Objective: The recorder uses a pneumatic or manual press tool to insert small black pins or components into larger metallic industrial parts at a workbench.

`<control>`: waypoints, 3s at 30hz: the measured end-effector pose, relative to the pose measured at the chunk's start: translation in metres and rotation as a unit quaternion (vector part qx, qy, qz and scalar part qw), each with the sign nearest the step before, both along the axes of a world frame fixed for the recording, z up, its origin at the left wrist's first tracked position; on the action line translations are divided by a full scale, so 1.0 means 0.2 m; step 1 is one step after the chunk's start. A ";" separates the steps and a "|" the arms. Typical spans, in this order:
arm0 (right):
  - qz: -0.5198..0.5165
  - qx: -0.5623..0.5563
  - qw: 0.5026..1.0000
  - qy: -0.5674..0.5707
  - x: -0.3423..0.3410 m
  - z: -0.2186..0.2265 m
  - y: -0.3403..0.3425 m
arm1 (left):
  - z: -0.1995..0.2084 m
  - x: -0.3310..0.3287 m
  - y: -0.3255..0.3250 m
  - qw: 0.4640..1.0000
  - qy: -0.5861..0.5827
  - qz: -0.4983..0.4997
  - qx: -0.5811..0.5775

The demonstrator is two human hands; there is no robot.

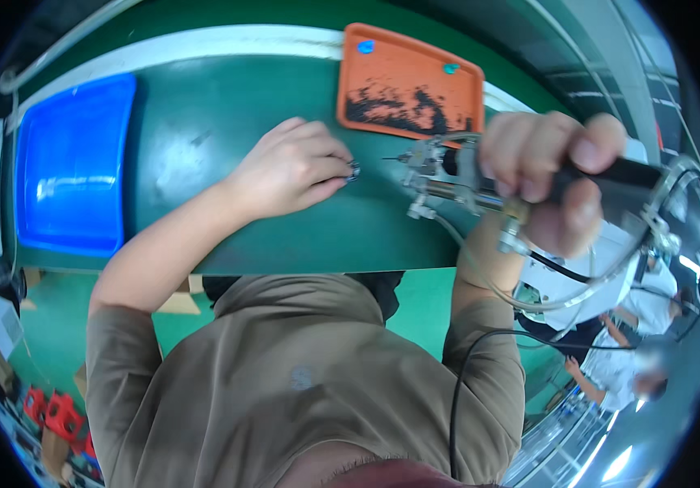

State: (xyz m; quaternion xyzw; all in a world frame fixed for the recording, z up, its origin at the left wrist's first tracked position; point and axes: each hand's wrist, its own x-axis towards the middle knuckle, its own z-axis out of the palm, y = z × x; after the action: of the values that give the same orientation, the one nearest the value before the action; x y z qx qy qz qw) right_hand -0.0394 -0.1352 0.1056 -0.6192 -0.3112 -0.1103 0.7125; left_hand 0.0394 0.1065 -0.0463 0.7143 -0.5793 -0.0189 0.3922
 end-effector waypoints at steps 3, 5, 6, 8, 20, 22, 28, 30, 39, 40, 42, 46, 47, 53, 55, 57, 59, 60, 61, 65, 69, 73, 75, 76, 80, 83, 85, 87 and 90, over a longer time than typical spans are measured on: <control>0.026 -0.012 1.000 -0.001 0.01 0.00 0.03 | -0.02 -0.01 0.03 1.000 0.005 -0.014 -0.006; 0.029 -0.015 0.999 0.000 0.02 -0.01 0.05 | -0.03 0.00 0.04 1.000 0.007 -0.007 -0.004; 0.031 -0.011 0.999 0.007 0.02 -0.01 0.06 | -0.03 0.00 0.05 1.000 0.003 -0.009 -0.007; 0.048 -0.024 0.999 -0.008 0.03 -0.02 0.08 | -0.03 0.00 0.05 1.000 0.009 -0.008 -0.003; 0.131 -0.052 0.990 -0.028 0.05 -0.09 0.15 | -0.04 -0.01 0.06 1.000 0.014 -0.009 -0.007; 0.132 -0.055 0.989 -0.024 0.06 -0.09 0.14 | -0.05 -0.01 0.05 1.000 0.019 -0.009 -0.012; 0.154 -0.063 0.986 -0.015 0.07 -0.10 0.12 | -0.04 -0.01 0.05 1.000 0.014 -0.004 -0.003; 0.154 -0.056 0.986 -0.018 0.07 -0.11 0.12 | -0.04 -0.01 0.04 1.000 0.013 -0.008 -0.005; 0.155 -0.065 0.986 -0.001 0.05 -0.11 0.12 | -0.05 -0.02 0.03 1.000 0.012 -0.004 -0.008; 0.158 -0.063 0.985 -0.008 0.06 -0.12 0.12 | -0.05 -0.02 0.03 1.000 0.012 -0.004 -0.013; 0.171 -0.060 0.983 -0.014 0.06 -0.13 0.14 | -0.05 -0.02 0.03 1.000 0.012 -0.001 -0.010; 0.138 -0.059 0.988 -0.036 0.04 -0.12 0.20 | -0.06 -0.02 0.03 1.000 0.005 -0.005 -0.030; 0.130 -0.067 0.988 -0.040 0.05 -0.12 0.22 | -0.06 -0.02 0.04 1.000 0.002 0.009 -0.028; 0.068 -0.073 0.994 -0.052 0.01 -0.10 0.34 | -0.06 -0.04 0.04 0.999 0.016 -0.004 -0.038; 0.033 -0.065 0.997 -0.037 0.03 -0.09 0.40 | -0.06 -0.04 0.07 0.999 0.034 0.008 -0.020; 0.037 -0.075 0.996 -0.035 0.03 -0.07 0.41 | -0.06 -0.03 0.08 0.999 0.047 0.005 -0.013; 0.048 -0.062 0.996 -0.035 0.05 -0.06 0.42 | -0.05 -0.03 0.10 0.999 0.029 0.009 -0.023; 0.058 -0.037 0.997 -0.047 0.05 -0.07 0.38 | -0.06 0.00 0.13 0.999 0.011 0.002 -0.032; 0.072 -0.009 0.995 -0.062 0.02 -0.06 0.32 | -0.05 -0.01 0.12 0.999 -0.004 -0.002 -0.032; -0.036 0.065 0.991 -0.111 -0.16 0.13 0.20 | -0.01 -0.02 0.06 0.996 -0.079 -0.010 -0.040; -0.103 0.026 0.989 -0.105 -0.20 0.12 0.17 | 0.28 0.01 0.20 0.974 -0.187 0.084 -0.095; -0.135 0.017 0.987 -0.089 -0.19 0.14 0.21 | 0.46 0.15 0.56 0.941 -0.216 0.257 -0.032; -0.136 0.030 0.987 -0.076 -0.18 0.13 0.24 | 0.42 0.27 0.82 0.913 -0.224 0.339 0.032; -0.142 0.036 0.986 -0.078 -0.18 0.13 0.22 | 0.39 0.32 0.93 0.903 -0.217 0.366 0.057; -0.140 0.036 0.987 -0.074 -0.13 0.11 0.22 | 0.32 0.31 1.31 0.893 -0.124 0.403 0.159; -0.180 0.026 0.981 -0.065 -0.16 0.12 0.23 | 0.32 0.45 1.37 0.910 -0.084 0.378 0.145; -0.185 0.023 0.981 -0.057 -0.16 0.12 0.24 | 0.32 0.63 1.41 0.905 -0.044 0.404 0.129; -0.181 0.031 0.982 -0.047 -0.16 0.10 0.24 | 0.31 0.91 1.43 0.882 0.024 0.460 0.095; -0.124 -0.017 0.992 -0.024 -0.14 0.12 0.21 | 0.10 1.39 1.62 0.789 -0.102 0.586 0.153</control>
State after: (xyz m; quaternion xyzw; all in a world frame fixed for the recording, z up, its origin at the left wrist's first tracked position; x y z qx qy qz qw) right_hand -0.0669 -0.0929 0.1290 -0.6626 -0.2505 -0.2071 0.6748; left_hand 0.3177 0.4305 -0.0257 0.9649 -0.0761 0.1996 0.1524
